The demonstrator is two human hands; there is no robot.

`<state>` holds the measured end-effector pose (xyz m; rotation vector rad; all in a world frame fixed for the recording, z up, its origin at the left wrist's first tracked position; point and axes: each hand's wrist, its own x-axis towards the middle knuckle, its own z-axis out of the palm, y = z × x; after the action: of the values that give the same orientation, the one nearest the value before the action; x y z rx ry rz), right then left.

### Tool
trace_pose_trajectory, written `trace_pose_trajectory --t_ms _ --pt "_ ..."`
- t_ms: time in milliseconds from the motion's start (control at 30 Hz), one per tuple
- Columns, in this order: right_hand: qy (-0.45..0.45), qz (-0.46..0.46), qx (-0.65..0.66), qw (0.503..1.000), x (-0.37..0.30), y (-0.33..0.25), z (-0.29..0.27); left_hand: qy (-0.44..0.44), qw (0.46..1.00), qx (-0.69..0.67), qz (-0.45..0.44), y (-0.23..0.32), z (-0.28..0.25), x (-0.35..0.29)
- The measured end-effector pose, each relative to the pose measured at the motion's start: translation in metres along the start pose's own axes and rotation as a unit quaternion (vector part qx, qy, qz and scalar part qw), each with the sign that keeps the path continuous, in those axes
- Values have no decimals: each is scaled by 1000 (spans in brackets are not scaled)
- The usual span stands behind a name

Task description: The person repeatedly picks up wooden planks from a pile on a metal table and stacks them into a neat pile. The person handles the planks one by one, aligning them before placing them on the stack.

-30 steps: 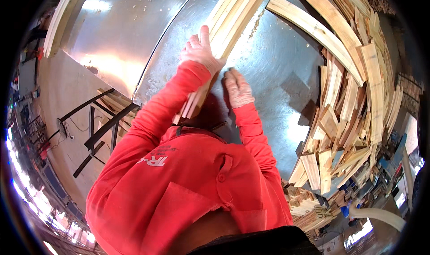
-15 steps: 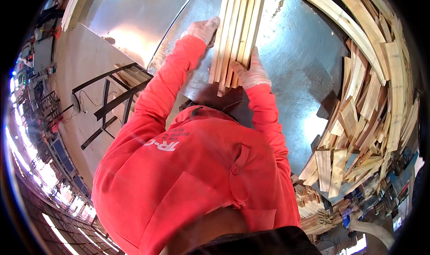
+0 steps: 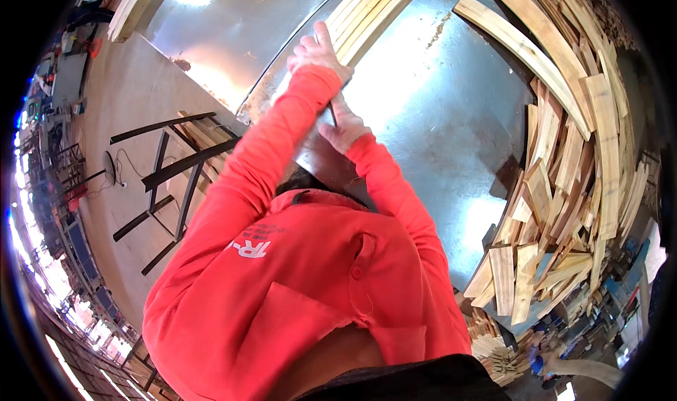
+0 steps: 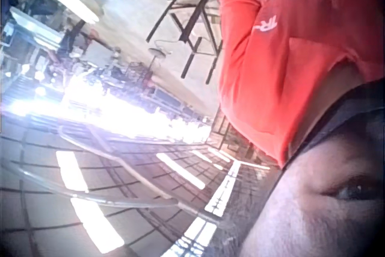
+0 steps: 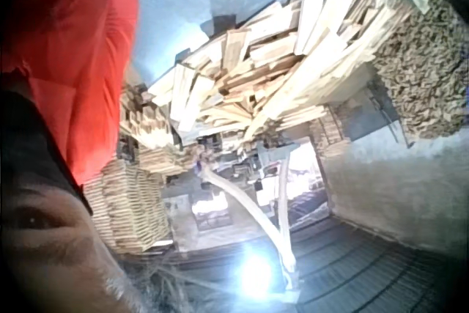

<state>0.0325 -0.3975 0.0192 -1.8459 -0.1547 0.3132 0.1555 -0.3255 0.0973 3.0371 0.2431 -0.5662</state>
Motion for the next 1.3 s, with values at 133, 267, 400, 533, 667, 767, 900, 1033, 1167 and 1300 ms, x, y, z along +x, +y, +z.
trace_pose_trajectory --t_ms 133,267,400,533,667,767,900,1033,1167,1300 --pt "-70 -7 -112 991 23 19 18 -4 995 -39 93 -60 -50 35" --pt "-1 170 -33 985 -16 0 1 104 993 -2 63 -166 -65 93" --pt "117 210 -58 969 -66 23 2 139 982 26 125 -317 -60 191" --pt "86 237 -169 953 -84 -28 -43 51 997 53 7 -390 -28 237" --pt "70 200 -406 889 -106 -40 -144 -32 978 186 -87 -349 -51 235" --pt "278 177 -586 740 -113 -69 -294 36 956 261 -131 -294 -78 208" --pt "311 365 -713 511 -121 -88 -475 334 931 -17 144 -235 -8 210" --pt "240 473 -614 584 -111 -70 -529 43 914 -256 311 -17 27 54" --pt "126 469 -574 659 -105 -70 -532 -278 803 -448 277 155 61 -69" --pt "128 414 -508 744 -121 -37 -522 -414 642 -594 253 254 110 -132"
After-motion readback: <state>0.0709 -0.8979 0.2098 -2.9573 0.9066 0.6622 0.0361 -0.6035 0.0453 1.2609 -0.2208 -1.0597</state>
